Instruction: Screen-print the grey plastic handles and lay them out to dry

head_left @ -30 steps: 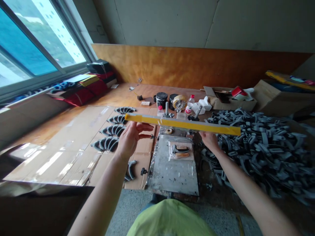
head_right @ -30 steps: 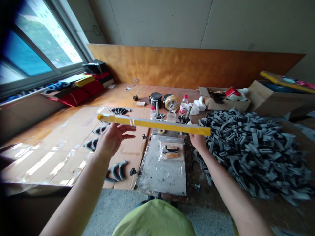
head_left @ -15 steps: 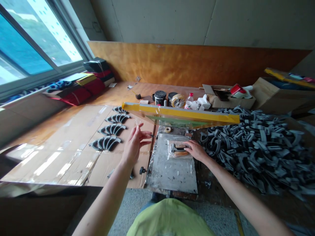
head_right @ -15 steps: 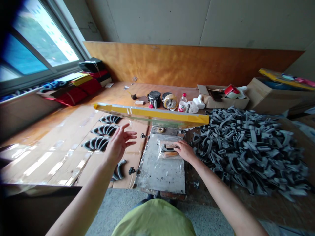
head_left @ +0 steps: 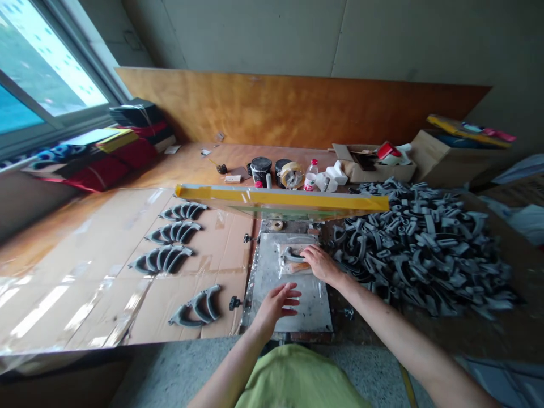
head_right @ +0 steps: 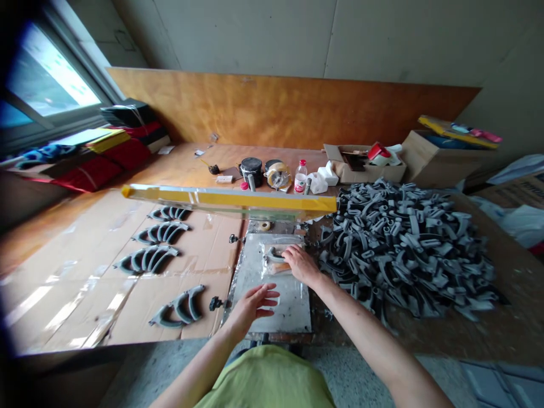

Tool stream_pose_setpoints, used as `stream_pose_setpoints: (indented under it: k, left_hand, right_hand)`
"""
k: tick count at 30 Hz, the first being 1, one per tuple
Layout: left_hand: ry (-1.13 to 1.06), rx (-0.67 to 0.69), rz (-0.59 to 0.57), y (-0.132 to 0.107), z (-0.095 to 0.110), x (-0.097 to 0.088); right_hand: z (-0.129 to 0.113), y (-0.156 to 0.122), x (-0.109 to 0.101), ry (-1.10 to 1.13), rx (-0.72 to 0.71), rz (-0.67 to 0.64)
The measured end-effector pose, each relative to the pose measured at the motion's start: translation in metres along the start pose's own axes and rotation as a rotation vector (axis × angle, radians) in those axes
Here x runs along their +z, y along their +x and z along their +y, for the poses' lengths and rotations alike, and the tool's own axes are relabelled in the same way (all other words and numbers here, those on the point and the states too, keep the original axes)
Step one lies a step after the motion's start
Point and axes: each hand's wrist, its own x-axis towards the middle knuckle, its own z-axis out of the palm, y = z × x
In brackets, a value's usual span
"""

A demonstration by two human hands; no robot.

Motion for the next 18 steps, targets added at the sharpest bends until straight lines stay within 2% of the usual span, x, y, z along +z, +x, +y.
stream_pose_setpoints:
  k: [3,5,7,8,10,13,16,18]
  left_hand:
    - [-0.151,0.006,0.000,0.004,0.008,0.011]
    - [-0.244,0.039,0.031,0.004,0.012,0.010]
    - [-0.251,0.083,0.105,-0.001,0.014,-0.003]
    - [-0.215,0.113,0.166,-0.004,0.014,-0.016]
    - [-0.080,0.170,0.341,-0.013,0.012,-0.053]
    - [0.083,0.187,0.668,-0.035,0.004,-0.127]
    - [0.243,0.074,0.921,-0.064,-0.013,-0.196]
    - [0.387,-0.010,1.036,-0.078,-0.028,-0.224]
  right_hand:
    - [-0.052,-0.004,-0.008,-0.041,-0.095,0.060]
    - [-0.082,-0.007,-0.008,-0.054,-0.200,0.077]
    - [-0.094,-0.010,-0.007,-0.033,-0.279,0.081]
    - [-0.090,-0.013,-0.008,-0.016,-0.276,0.075]
    - [-0.063,-0.023,-0.011,0.003,-0.161,0.050]
    - [0.005,-0.049,-0.014,-0.085,0.148,-0.030]
    - [0.070,-0.080,-0.005,-0.295,0.329,-0.172]
    - [0.096,-0.096,0.005,-0.387,0.355,-0.217]
